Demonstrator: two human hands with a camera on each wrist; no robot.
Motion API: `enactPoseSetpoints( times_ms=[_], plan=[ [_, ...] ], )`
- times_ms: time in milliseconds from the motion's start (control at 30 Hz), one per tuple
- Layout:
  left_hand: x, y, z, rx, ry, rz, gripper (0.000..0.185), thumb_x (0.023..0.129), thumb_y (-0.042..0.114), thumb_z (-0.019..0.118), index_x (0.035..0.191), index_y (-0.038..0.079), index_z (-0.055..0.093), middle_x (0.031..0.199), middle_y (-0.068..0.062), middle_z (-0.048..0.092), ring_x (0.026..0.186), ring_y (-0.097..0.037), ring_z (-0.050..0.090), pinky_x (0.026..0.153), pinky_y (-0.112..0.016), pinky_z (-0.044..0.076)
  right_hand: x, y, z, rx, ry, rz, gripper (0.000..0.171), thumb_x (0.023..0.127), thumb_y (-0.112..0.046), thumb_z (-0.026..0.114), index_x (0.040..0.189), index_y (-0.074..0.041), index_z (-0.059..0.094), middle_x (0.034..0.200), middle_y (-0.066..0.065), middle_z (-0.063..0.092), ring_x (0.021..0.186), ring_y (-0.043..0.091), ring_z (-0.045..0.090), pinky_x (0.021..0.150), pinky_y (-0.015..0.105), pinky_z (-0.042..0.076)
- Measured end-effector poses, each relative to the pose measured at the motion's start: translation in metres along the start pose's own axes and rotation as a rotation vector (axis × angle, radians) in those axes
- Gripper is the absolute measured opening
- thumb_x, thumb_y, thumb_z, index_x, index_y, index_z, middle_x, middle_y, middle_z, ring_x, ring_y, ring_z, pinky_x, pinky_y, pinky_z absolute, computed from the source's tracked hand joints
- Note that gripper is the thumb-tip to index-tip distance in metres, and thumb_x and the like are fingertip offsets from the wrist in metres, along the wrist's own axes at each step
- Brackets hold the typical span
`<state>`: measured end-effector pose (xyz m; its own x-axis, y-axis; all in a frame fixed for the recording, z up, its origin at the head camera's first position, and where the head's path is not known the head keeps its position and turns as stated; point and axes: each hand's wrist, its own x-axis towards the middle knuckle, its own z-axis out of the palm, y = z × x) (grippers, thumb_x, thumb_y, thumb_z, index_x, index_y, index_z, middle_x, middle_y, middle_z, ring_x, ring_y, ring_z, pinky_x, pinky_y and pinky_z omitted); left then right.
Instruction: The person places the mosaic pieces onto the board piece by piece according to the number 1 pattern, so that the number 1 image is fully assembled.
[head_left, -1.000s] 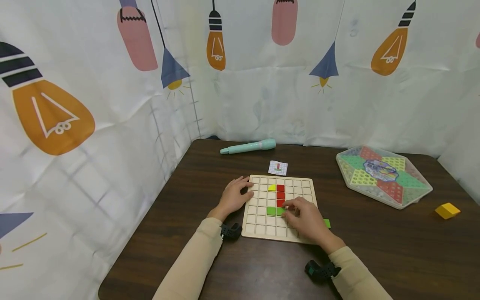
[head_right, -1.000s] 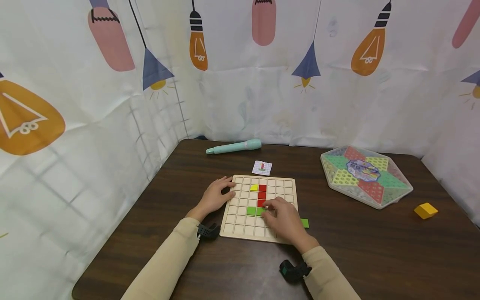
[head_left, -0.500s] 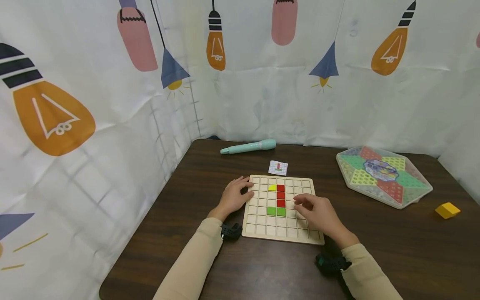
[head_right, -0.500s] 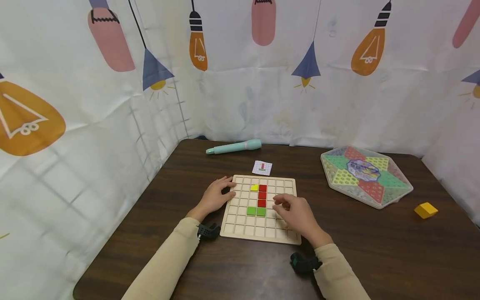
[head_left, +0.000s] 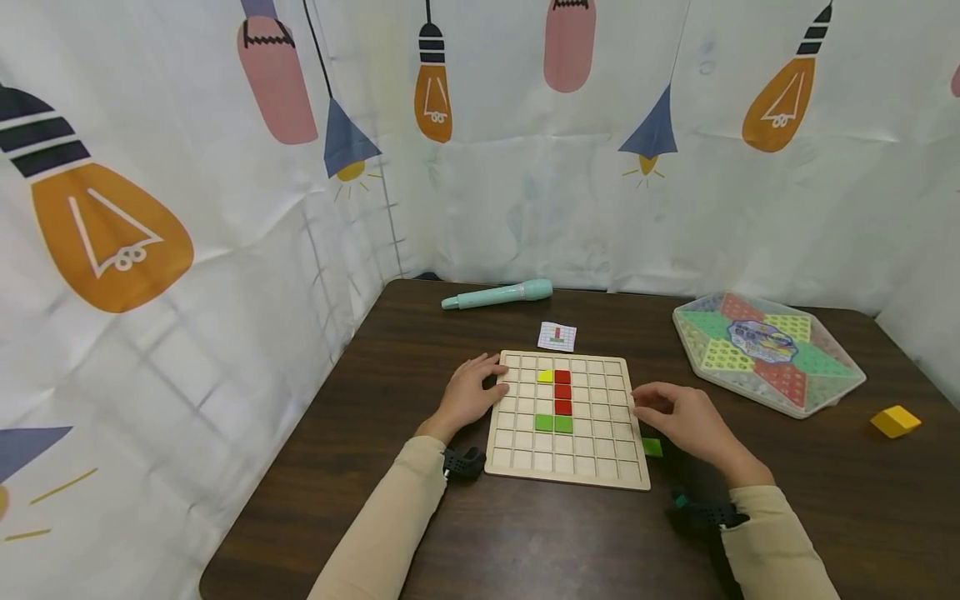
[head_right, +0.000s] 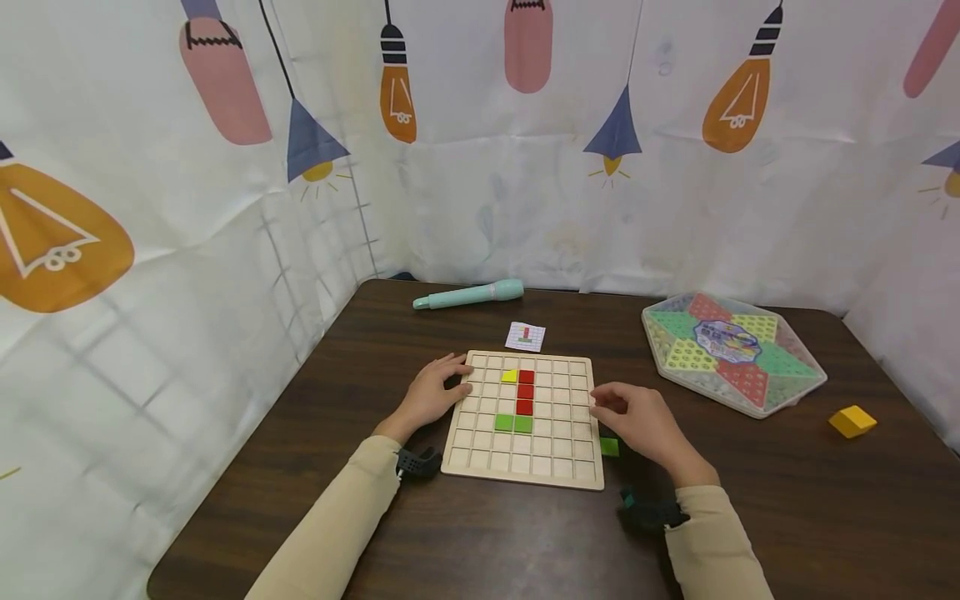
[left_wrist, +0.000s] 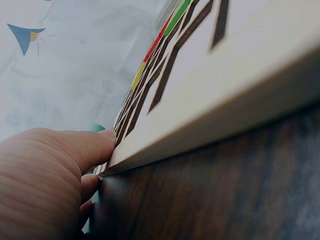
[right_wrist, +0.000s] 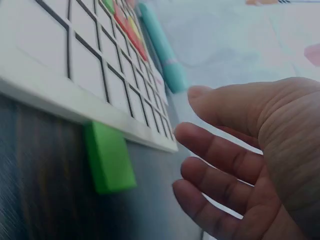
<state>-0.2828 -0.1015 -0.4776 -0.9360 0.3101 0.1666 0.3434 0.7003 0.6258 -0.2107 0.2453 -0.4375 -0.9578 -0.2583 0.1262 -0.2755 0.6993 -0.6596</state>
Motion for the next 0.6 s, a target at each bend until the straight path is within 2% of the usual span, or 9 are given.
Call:
enactPoseSetpoints(
  times_ms=[167, 400, 600],
  plan=[
    [-0.001, 0.000, 0.000, 0.002, 0.008, 0.005, 0.038, 0.089, 0.033, 0.057, 0.124, 0.020, 0.057, 0.141, 0.002, 0.039, 0.135, -0.018, 0.023, 0.109, -0.046, 0.018, -0.005, 0.009, -0.012, -0.011, -0.034, 0.017, 0.038, 0.087, -0.042, 0.058, 0.113, -0.015, 0.062, 0.106, 0.002, 0.063, 0.086, 0.015, 0.059, 0.066, 0.032, 0.049],
    [0.000, 0.000, 0.001, 0.010, 0.010, -0.005, 0.038, 0.089, 0.034, 0.057, 0.124, 0.021, 0.057, 0.141, 0.005, 0.038, 0.135, -0.016, 0.023, 0.109, -0.045, 0.018, -0.010, 0.020, -0.024, -0.036, -0.161, 0.063, 0.039, 0.086, -0.043, 0.058, 0.111, -0.014, 0.064, 0.109, 0.005, 0.062, 0.094, 0.020, 0.059, 0.071, 0.033, 0.051],
    [0.000, -0.001, 0.001, 0.006, 0.005, -0.005, 0.038, 0.089, 0.035, 0.057, 0.125, 0.021, 0.057, 0.141, 0.005, 0.038, 0.135, -0.015, 0.022, 0.110, -0.044, 0.016, -0.009, 0.021, -0.027, -0.074, -0.228, 0.095, 0.034, 0.084, -0.038, 0.063, 0.106, -0.012, 0.065, 0.099, 0.001, 0.064, 0.085, 0.015, 0.059, 0.068, 0.030, 0.050]
  ],
)
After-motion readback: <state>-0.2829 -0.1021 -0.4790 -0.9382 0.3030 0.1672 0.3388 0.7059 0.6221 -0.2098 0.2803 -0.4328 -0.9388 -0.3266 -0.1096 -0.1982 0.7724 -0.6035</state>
